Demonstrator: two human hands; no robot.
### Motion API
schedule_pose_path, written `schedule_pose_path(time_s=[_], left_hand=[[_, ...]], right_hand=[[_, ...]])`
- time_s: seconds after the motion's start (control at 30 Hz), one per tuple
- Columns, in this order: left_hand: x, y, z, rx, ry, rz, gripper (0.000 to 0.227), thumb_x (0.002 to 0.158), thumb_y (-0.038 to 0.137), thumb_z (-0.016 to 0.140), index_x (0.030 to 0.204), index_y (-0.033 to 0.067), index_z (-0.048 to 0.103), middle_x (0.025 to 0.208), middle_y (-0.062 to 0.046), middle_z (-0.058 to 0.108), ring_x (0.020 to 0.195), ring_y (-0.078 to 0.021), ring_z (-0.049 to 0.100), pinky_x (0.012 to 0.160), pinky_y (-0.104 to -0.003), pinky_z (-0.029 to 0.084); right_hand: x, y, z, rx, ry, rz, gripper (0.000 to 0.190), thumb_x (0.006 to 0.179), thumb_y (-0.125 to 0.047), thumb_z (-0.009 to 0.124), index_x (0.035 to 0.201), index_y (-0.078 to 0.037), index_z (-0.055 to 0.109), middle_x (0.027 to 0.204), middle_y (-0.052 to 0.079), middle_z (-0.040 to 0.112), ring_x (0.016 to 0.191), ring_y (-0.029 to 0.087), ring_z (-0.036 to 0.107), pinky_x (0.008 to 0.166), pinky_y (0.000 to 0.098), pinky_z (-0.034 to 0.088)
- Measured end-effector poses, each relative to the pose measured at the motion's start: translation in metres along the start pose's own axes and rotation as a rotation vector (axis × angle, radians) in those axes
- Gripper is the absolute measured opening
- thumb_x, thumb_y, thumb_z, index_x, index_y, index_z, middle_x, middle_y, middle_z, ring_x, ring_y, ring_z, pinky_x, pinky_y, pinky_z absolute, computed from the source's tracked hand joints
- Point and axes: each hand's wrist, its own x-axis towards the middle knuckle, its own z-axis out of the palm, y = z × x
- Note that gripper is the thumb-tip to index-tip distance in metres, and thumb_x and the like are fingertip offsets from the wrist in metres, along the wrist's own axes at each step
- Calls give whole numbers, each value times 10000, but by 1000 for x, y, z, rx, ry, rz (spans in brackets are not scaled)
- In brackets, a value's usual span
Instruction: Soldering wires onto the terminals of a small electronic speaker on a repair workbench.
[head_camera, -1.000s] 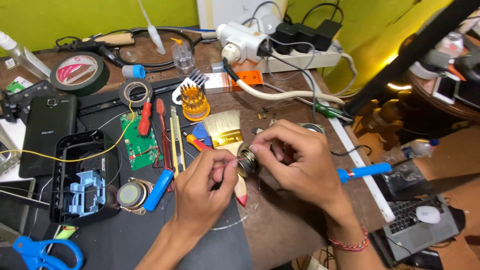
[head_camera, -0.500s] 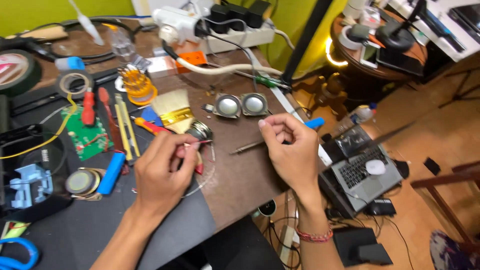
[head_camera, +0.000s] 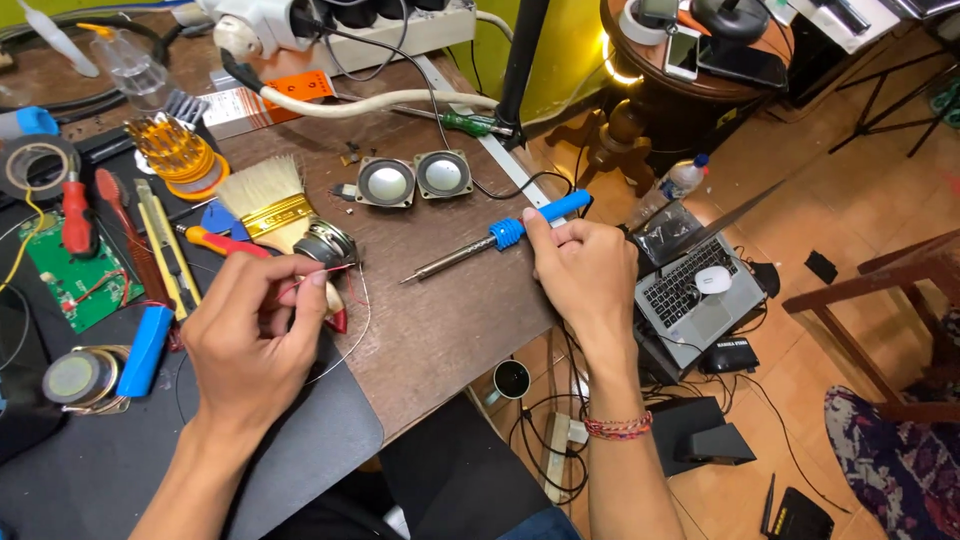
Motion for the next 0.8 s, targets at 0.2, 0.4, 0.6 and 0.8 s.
schedule_pose_path(time_s=[0.2, 0.4, 0.6, 0.8], left_hand=[[-1, -1, 1, -12, 2, 7, 55, 958, -34, 778, 974, 18, 777, 684, -78, 550, 433, -204, 512, 460, -302, 437], [1, 13, -4, 54, -66, 30, 32, 1038, -41, 696, 1012, -42, 714, 821, -103, 561, 608, -147, 435, 602, -289, 351], [5, 15, -4, 49, -40, 69, 28, 1010, -61, 701, 995, -38, 706, 802, -100, 558, 589, -148, 429, 598, -298, 348], [5, 2, 2, -50, 49, 30, 34, 933, 29, 767, 961, 47, 762, 681, -64, 551, 437, -202, 537, 428, -298, 429]], right_hand=[[16, 14, 13, -112, 10, -3, 571, 886, -523, 688, 475, -127, 663, 423, 88, 581, 425, 286, 552, 480, 370, 418], [13, -18, 9, -314, -72, 109, 721, 964, -555, 676, 429, -197, 349, 472, -60, 371, 486, 204, 479, 574, 381, 426], [20, -18, 20, -310, -23, 87, 428, 803, -425, 640, 496, -154, 516, 551, 22, 570, 627, 324, 633, 657, 480, 489], [54, 13, 48, -285, -58, 79, 306, 715, -411, 739, 589, -132, 723, 686, 204, 684, 781, 474, 708, 720, 521, 534]])
